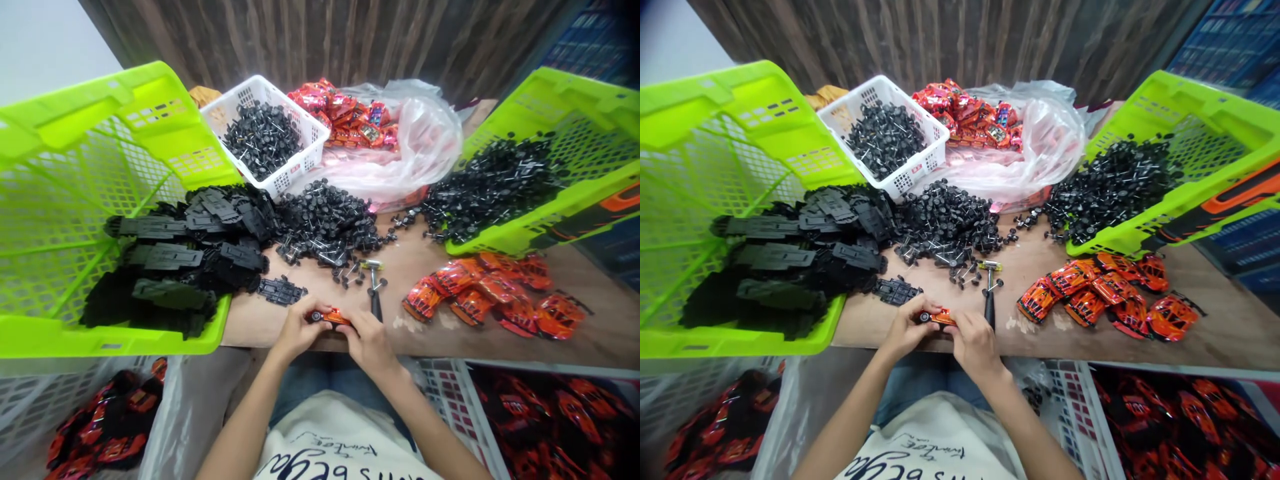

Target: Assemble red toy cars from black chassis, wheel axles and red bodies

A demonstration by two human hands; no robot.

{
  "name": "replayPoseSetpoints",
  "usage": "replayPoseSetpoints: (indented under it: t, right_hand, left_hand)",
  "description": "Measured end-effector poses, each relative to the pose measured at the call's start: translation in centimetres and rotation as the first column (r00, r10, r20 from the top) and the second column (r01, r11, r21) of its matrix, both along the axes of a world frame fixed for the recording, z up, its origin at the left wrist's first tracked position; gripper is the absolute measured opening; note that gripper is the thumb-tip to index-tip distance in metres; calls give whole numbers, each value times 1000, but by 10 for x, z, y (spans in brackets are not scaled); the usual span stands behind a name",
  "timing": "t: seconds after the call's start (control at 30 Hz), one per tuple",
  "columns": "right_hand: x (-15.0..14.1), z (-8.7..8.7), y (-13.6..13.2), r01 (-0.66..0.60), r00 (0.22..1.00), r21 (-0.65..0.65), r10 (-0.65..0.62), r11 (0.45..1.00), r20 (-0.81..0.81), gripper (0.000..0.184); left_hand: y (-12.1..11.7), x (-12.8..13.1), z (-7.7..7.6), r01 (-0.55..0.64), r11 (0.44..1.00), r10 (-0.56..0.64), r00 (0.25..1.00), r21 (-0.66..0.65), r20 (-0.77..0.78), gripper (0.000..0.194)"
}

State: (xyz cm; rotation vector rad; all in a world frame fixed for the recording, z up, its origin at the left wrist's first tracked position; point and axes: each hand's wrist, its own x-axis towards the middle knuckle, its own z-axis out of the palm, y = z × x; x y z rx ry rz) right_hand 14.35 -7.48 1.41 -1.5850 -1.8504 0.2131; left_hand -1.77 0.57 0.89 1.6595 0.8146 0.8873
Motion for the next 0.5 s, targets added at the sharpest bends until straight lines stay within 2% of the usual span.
replayPoseSetpoints:
  t: [0.1, 0.23, 0.3, 0.4, 0.5]
  right_hand:
    - [-5, -5, 0, 81, 997, 3, -81, 997, -14, 18]
    - [-1, 0, 10, 122, 982, -75, -131, 990, -136, 21]
    - [1, 5, 20, 226, 969, -59, -231, 972, -84, 30]
    - [2, 11, 36, 324, 941, 30, -326, 946, 96, 44]
    - [4, 13, 40, 324, 934, -6, -319, 946, 161, 45]
  left_hand:
    - [2, 1, 1, -23, 1000, 23, 1000, 13, -15, 14]
    - [-5, 6, 11, -42, 994, 52, 993, 98, -104, 11]
    - [-14, 12, 17, -149, 984, 159, 981, 94, -109, 13]
    - [-27, 20, 24, -338, 941, 337, 939, -4, -71, 17]
    - [-24, 23, 24, -368, 924, 360, 929, -102, -85, 20]
